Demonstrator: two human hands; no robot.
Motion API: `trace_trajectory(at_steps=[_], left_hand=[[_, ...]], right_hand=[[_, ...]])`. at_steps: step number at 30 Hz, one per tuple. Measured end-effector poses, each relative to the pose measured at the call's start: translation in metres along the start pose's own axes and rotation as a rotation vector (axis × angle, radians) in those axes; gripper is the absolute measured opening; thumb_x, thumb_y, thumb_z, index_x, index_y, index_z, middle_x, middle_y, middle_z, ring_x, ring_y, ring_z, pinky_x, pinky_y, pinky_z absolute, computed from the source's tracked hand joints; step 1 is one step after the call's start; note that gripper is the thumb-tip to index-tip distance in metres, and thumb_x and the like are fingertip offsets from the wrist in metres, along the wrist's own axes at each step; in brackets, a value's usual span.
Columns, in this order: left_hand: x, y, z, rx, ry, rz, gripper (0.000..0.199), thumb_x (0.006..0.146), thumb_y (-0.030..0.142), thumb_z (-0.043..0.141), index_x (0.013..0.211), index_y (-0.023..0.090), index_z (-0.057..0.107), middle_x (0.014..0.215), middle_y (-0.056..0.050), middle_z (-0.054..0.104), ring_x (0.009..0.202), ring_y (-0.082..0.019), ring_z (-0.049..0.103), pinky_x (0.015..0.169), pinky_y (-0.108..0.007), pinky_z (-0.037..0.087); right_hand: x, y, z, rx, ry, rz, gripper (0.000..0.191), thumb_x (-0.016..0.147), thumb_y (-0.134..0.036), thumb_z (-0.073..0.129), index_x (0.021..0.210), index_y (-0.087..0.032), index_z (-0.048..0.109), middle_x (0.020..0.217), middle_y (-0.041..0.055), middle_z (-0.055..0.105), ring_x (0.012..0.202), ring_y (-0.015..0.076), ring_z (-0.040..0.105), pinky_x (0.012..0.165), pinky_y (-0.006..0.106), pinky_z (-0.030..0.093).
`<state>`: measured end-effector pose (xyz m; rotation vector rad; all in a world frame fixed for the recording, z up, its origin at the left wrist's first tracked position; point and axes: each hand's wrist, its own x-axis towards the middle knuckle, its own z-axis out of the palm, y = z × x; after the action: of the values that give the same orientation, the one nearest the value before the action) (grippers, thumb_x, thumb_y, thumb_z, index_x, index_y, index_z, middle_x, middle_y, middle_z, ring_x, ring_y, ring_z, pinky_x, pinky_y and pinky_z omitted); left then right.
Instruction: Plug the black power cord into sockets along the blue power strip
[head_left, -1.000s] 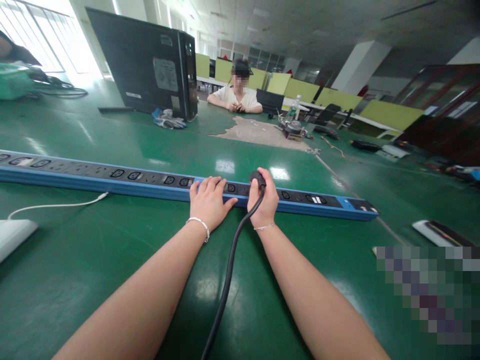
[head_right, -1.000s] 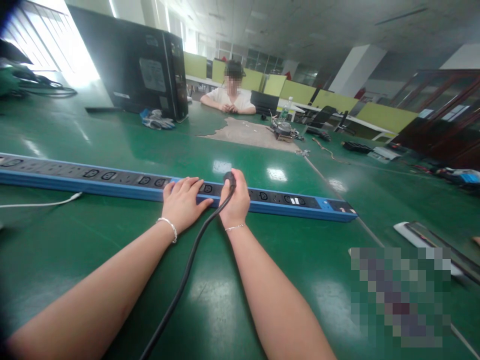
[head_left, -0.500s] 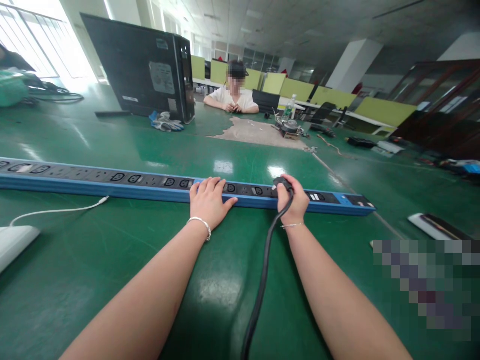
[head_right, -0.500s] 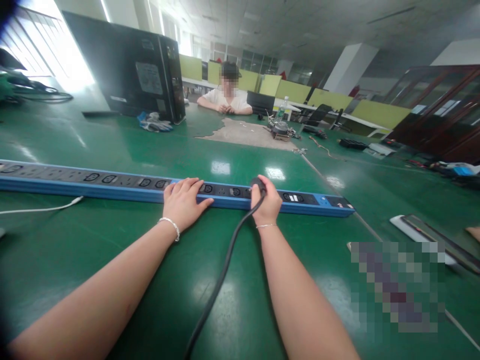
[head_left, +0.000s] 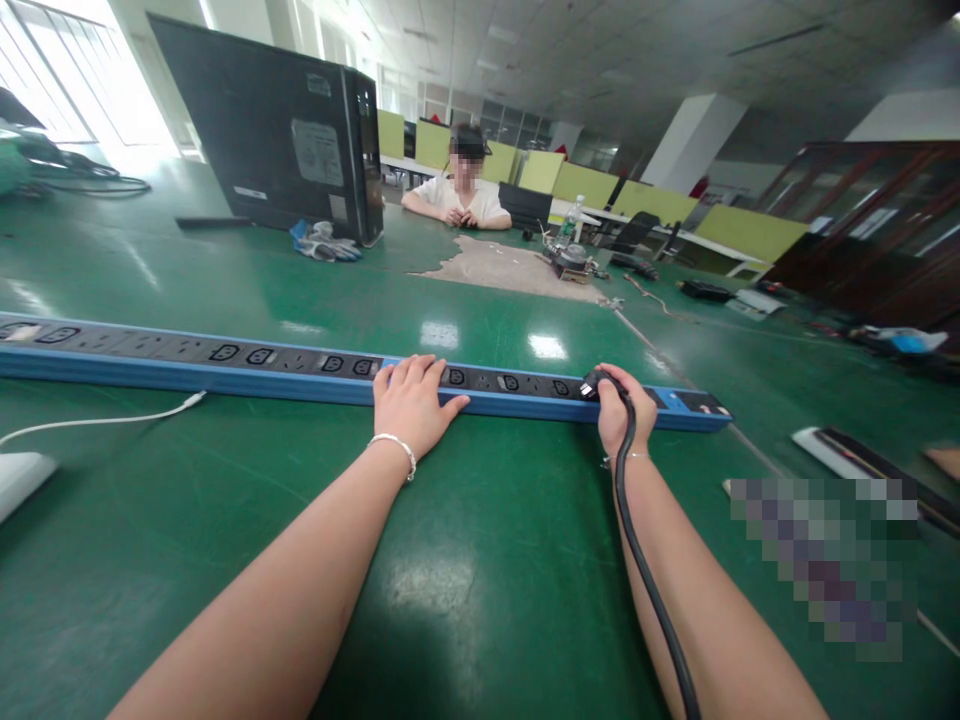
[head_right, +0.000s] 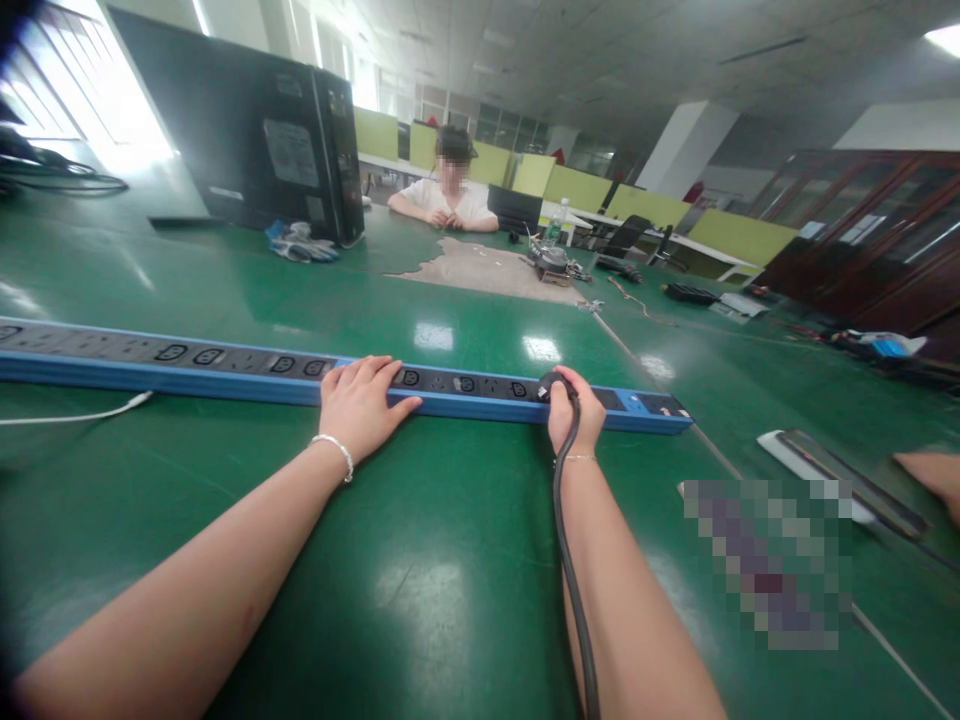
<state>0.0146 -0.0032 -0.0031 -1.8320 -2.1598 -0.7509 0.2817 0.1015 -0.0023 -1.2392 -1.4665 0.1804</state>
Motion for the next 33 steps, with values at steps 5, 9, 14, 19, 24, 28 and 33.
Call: trace_trajectory(at_steps=[5, 9, 14, 19, 24, 28, 33], left_hand=[[0.0002, 0.0003, 0.0002, 0.006, -0.001, -0.002, 0.055, 0.081, 0.057, 0.044, 0.125, 0.025, 0.051, 0.134, -0.005, 0.051, 0.126, -0.026, 0.040, 0.106, -0.045, 0.022], [0.0005, -0.0002, 0.0010, 0.004, -0.004, -0.003, 0.055, 0.081, 0.058, 0.044, 0.125, 0.025, 0.051, 0.135, -0.004, 0.051, 0.126, -0.025, 0.040, 0.106, -0.045, 0.022], [0.0002, -0.0004, 0.0019, -0.003, 0.018, 0.007, 0.054, 0.081, 0.057, 0.045, 0.124, 0.025, 0.051, 0.134, -0.004, 0.052, 0.125, -0.025, 0.041, 0.105, -0.045, 0.023], [0.0000, -0.0005, 0.0015, -0.006, 0.019, 0.006, 0.054, 0.081, 0.057, 0.045, 0.124, 0.025, 0.051, 0.133, -0.005, 0.052, 0.124, -0.025, 0.042, 0.105, -0.045, 0.023], [0.0002, -0.0006, 0.0013, -0.004, 0.010, 0.002, 0.054, 0.081, 0.057, 0.045, 0.124, 0.025, 0.051, 0.134, -0.004, 0.052, 0.125, -0.026, 0.041, 0.105, -0.045, 0.023], [0.0002, -0.0003, 0.0011, -0.001, 0.006, -0.002, 0.054, 0.081, 0.057, 0.044, 0.125, 0.026, 0.051, 0.134, -0.004, 0.052, 0.125, -0.026, 0.041, 0.105, -0.045, 0.022], [0.0000, -0.0001, 0.0011, -0.001, 0.011, 0.005, 0.054, 0.081, 0.058, 0.044, 0.124, 0.025, 0.051, 0.134, -0.004, 0.052, 0.125, -0.025, 0.041, 0.105, -0.045, 0.023]], right_hand=[[0.0018, 0.0017, -0.0038, -0.003, -0.031, -0.023, 0.034, 0.074, -0.033, 0.052, 0.096, -0.016, 0.071, 0.094, 0.0072, 0.071, 0.089, 0.0216, 0.063, 0.089, 0.037, 0.045], [0.0029, 0.0045, -0.0051, 0.002, -0.048, -0.042, 0.034, 0.074, -0.034, 0.052, 0.097, -0.017, 0.071, 0.096, 0.0071, 0.071, 0.090, 0.0220, 0.063, 0.089, 0.038, 0.045], [0.0034, 0.0049, -0.0040, -0.029, -0.044, -0.041, 0.035, 0.074, -0.034, 0.051, 0.098, -0.017, 0.070, 0.096, 0.0072, 0.070, 0.090, 0.0221, 0.063, 0.089, 0.038, 0.045], [0.0035, 0.0039, -0.0031, -0.052, -0.047, -0.053, 0.036, 0.075, -0.035, 0.050, 0.100, -0.016, 0.070, 0.098, 0.0077, 0.070, 0.090, 0.0221, 0.063, 0.088, 0.037, 0.046], [0.0037, 0.0046, -0.0041, -0.086, -0.075, -0.047, 0.036, 0.075, -0.035, 0.050, 0.099, -0.017, 0.070, 0.096, 0.0071, 0.070, 0.088, 0.0223, 0.064, 0.087, 0.037, 0.047], [0.0023, 0.0030, -0.0048, -0.149, -0.129, -0.072, 0.037, 0.075, -0.036, 0.049, 0.099, -0.018, 0.070, 0.093, 0.0073, 0.071, 0.086, 0.0230, 0.064, 0.084, 0.037, 0.048], [-0.0018, 0.0012, -0.0073, -0.234, -0.190, -0.143, 0.039, 0.077, -0.036, 0.047, 0.104, -0.018, 0.068, 0.094, 0.0078, 0.071, 0.085, 0.0236, 0.065, 0.082, 0.038, 0.050]])
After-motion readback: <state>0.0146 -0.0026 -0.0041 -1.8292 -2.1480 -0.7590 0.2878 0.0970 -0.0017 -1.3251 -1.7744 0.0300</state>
